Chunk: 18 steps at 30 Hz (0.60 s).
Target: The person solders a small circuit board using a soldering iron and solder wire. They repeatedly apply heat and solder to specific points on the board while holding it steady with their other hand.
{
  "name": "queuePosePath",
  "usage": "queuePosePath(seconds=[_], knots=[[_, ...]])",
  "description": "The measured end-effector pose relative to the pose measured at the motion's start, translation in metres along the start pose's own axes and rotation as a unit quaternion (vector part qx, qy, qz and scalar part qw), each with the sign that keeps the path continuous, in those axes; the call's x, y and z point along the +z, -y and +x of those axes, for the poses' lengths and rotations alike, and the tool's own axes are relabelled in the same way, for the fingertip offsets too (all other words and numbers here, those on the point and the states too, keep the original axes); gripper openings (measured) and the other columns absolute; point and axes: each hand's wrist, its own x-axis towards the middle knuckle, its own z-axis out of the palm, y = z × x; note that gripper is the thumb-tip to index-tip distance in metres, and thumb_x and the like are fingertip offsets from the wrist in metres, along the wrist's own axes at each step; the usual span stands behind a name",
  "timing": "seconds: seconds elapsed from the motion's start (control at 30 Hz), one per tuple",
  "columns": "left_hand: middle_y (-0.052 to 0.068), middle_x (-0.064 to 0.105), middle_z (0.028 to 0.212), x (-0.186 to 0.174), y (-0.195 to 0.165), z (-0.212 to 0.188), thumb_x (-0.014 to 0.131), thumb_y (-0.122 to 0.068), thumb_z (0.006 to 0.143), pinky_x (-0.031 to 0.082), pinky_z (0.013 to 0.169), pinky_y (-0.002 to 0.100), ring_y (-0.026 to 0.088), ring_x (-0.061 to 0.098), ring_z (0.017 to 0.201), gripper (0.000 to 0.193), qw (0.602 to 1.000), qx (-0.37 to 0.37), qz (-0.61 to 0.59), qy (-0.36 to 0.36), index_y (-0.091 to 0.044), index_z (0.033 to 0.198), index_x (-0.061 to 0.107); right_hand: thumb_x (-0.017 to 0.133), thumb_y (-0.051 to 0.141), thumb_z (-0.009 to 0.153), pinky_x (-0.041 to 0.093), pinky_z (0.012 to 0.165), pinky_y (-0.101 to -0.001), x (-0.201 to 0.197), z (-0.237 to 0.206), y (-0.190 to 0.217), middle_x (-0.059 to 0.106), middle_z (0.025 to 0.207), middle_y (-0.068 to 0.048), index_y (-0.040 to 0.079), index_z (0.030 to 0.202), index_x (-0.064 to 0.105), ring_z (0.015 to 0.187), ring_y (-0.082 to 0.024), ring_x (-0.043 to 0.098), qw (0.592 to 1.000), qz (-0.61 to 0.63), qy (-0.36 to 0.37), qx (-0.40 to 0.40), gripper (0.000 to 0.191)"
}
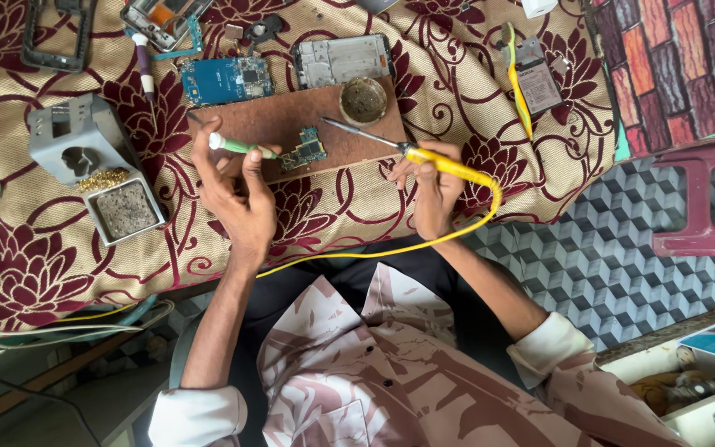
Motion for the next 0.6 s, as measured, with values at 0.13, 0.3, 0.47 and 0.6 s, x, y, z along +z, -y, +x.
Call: queuePosePath(seconds=[0.13, 0.3, 0.47, 0.6], knots=[[0.01, 0.082, 0.099, -0.001, 0.0, -0.001, 0.056, -0.016, 0.12, 0.052, 0.083, 0.027, 0.012, 0.073, 0.085, 0.04, 1.0, -0.004, 0.007, 0.004, -0.009, 0.154, 0.036, 0.056, 0.019, 0.116, 0.052, 0.072, -0.0327, 0.005, -0.005, 0.013, 0.064, 0.092, -0.019, 0.0, 0.128, 0.041, 0.077, -0.022, 0.063, 0.999, -0.017, 0.008, -0.029, 0.026], [0.01, 0.081, 0.098, 0.0, -0.001, 0.0, 0.057, -0.016, 0.118, 0.05, 0.077, 0.026, 0.012, 0.073, 0.082, 0.04, 1.0, -0.017, -0.006, -0.002, -0.008, 0.151, 0.038, 0.051, 0.023, 0.115, 0.048, 0.062, -0.0262, 0.01, -0.001, 0.023, 0.062, 0.085, -0.013, 0.002, 0.126, 0.043, 0.069, -0.016, 0.06, 0.999, -0.02, -0.03, -0.031, 0.025], [0.009, 0.082, 0.096, 0.0, -0.003, 0.0, 0.058, -0.014, 0.115, 0.049, 0.075, 0.026, 0.01, 0.068, 0.071, 0.04, 1.0, -0.027, 0.005, -0.007, -0.008, 0.15, 0.039, 0.047, 0.026, 0.116, 0.043, 0.053, -0.0226, 0.008, 0.013, 0.013, 0.055, 0.076, -0.006, 0.003, 0.12, 0.045, 0.058, -0.012, 0.054, 0.998, -0.01, -0.068, 0.0, 0.024], [0.01, 0.081, 0.096, 0.0, -0.005, -0.001, 0.058, -0.013, 0.117, 0.051, 0.082, 0.027, 0.013, 0.072, 0.081, 0.038, 1.0, -0.01, 0.008, -0.015, -0.008, 0.149, 0.039, 0.046, 0.024, 0.116, 0.045, 0.058, -0.0247, 0.003, 0.013, 0.003, 0.059, 0.082, -0.01, 0.002, 0.122, 0.044, 0.063, -0.013, 0.056, 0.999, 0.012, -0.043, 0.008, 0.022]])
